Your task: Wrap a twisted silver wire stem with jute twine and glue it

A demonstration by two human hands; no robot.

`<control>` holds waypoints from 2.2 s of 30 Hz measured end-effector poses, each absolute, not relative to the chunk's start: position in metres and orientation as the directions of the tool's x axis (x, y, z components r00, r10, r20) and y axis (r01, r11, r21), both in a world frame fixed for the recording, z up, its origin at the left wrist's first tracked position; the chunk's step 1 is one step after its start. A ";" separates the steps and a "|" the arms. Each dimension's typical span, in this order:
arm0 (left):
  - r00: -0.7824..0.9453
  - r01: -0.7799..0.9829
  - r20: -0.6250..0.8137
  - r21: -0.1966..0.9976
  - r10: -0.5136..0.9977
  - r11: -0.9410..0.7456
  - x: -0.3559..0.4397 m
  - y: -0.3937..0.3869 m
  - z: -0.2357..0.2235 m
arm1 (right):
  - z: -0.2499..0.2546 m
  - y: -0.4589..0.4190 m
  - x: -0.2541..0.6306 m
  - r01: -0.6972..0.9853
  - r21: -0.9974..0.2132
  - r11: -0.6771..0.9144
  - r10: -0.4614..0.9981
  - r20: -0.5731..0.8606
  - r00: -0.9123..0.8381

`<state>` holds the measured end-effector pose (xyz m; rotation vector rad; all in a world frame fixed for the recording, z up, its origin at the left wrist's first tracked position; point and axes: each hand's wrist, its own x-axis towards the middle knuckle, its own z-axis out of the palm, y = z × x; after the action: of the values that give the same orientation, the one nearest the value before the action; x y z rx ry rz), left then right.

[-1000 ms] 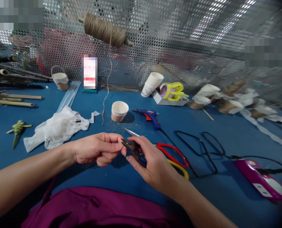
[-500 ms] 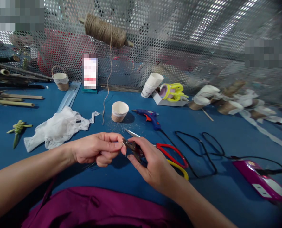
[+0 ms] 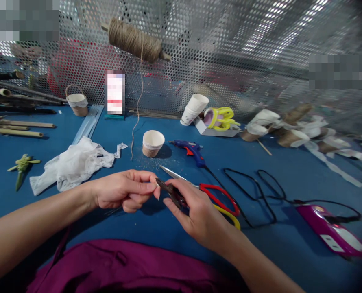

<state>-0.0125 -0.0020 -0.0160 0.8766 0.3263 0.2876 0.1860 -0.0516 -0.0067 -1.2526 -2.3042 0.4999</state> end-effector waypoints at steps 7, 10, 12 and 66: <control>0.692 -0.041 -0.085 0.987 0.717 0.157 -0.004 -0.006 -0.011 | -0.012 -0.048 0.188 0.713 -0.529 0.460 0.887 0.232 -0.400; 0.668 -0.058 -0.074 0.987 0.740 0.151 -0.003 -0.007 -0.012 | -0.012 -0.046 0.188 0.713 -0.528 0.461 0.885 0.218 -0.411; 0.709 -0.129 -0.132 0.941 0.693 0.312 -0.005 -0.006 -0.012 | -0.012 -0.046 0.188 0.715 -0.513 0.475 0.878 0.219 -0.426; 0.661 -0.003 -0.170 0.974 0.731 0.228 0.000 -0.009 -0.016 | -0.015 -0.045 0.187 0.698 -0.618 0.361 0.925 0.145 -0.350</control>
<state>0.0003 -0.0088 -0.0163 1.2532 0.7130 0.5686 0.1869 -0.0450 -0.0152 -1.4068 -2.1525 0.6349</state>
